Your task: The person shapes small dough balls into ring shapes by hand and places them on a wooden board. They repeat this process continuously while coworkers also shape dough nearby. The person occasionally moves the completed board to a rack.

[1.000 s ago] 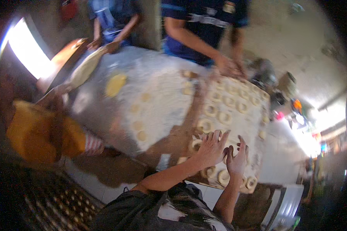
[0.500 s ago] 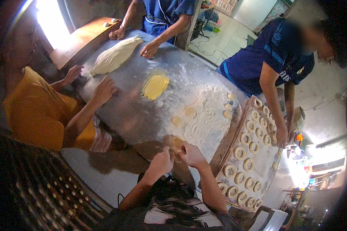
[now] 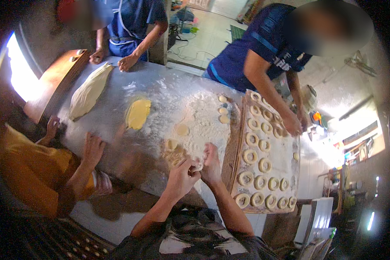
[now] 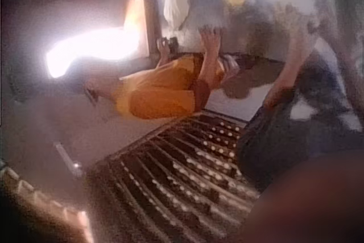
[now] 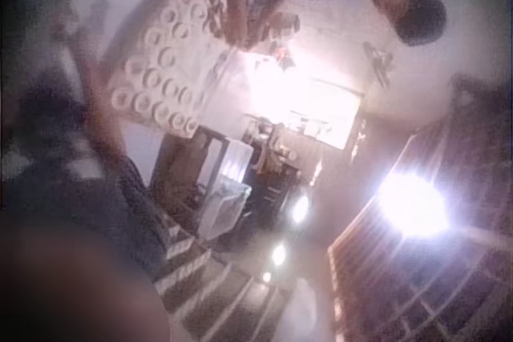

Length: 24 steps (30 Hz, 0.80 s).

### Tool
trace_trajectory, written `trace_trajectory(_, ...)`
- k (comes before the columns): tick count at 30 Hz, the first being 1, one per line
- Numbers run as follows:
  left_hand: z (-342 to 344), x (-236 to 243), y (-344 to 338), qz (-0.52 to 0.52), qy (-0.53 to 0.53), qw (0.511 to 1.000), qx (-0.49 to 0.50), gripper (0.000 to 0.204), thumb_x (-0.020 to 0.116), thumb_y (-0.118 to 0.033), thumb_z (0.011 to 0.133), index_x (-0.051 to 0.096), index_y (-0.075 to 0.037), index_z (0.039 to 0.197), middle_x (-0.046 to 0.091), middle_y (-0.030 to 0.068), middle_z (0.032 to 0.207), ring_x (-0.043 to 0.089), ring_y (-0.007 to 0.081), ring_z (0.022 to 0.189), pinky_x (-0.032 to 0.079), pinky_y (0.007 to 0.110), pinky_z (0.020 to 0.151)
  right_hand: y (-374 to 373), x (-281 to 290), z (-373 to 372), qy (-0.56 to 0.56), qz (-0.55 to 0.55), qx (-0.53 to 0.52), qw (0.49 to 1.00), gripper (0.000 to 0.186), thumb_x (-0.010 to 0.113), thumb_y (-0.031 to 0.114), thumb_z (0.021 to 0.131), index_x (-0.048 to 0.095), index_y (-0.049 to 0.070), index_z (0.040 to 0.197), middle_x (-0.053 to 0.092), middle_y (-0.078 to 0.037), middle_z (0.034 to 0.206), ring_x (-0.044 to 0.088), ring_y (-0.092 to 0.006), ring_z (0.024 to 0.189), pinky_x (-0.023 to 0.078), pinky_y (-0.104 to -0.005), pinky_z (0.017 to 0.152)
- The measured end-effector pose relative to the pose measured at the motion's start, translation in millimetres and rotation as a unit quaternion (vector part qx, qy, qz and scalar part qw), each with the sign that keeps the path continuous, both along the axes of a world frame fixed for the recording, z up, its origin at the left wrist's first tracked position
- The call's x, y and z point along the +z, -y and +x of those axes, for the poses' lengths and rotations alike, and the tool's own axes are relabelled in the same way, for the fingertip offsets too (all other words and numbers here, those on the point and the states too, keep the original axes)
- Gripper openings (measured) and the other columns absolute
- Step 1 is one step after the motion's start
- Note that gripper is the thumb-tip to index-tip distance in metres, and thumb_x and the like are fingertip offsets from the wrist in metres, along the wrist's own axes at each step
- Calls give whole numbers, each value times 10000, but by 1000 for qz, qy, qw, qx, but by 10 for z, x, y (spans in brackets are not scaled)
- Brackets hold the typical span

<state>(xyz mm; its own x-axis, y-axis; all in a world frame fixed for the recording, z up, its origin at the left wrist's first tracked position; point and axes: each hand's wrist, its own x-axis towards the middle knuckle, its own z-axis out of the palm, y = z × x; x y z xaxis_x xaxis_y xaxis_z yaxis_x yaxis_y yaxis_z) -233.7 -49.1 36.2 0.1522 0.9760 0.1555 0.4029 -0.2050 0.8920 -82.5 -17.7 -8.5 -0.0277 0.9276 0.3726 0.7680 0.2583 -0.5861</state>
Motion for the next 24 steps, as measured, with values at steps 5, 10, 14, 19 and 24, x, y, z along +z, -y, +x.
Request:
trace_trajectory(5, 308, -88, -81, 199, -78, 970, 115, 468, 575, 101, 777, 484, -3, 1224, 548, 191, 1019, 600, 343, 899, 494, 416, 814, 87, 234, 259, -500, -251, 176, 810, 578, 657, 14, 852, 397, 86, 1363, 575, -81, 1038, 591, -204, 962, 493, -321, 871)
trace_trajectory(10, 656, -55, -49, 133, 190, 972, -21, 392, 528, 45, 868, 456, -7, 1249, 516, 116, 1019, 550, 213, 941, 457, 353, 795, 196, 230, 676, -554, -236, 127, 788, 425, 564, -6, 888, 461, 75, 1293, 582, -29, 878, 594, -171, 897, 476, -290, 843)
trace_trajectory(14, 1221, -146, 33, 54, 497, 863, -67, 320, 532, -105, 928, 460, -26, 1229, 507, 71, 1002, 512, 142, 828, 420, 256, 741, 323, 419, 1121, -437, -253, 52, 861, 456, 505, 313, 995, 437, 68, 1372, 560, -22, 833, 579, -142, 797, 466, -271, 698)
trace_trajectory(19, 2054, 206, 243, 124, 123, 985, -6, 141, 475, -63, 972, 483, -43, 1112, 509, 28, 826, 496, 141, 645, 439, 293, 587, 808, 1303, 1785, -707, -211, 112, 666, 777, 384, 605, 993, 206, 87, 1545, 465, 26, 699, 486, -112, 672, 416, -245, 602)
trace_trajectory(24, 3038, -125, 338, 82, 196, 973, -89, 246, 469, 66, 935, 493, -60, 1145, 556, 79, 789, 570, 178, 634, 482, 338, 599, 1100, 1004, 2708, -536, -126, 104, 828, 700, 355, 613, 995, 266, 163, 1524, 384, 53, 656, 376, -87, 599, 347, -235, 559)
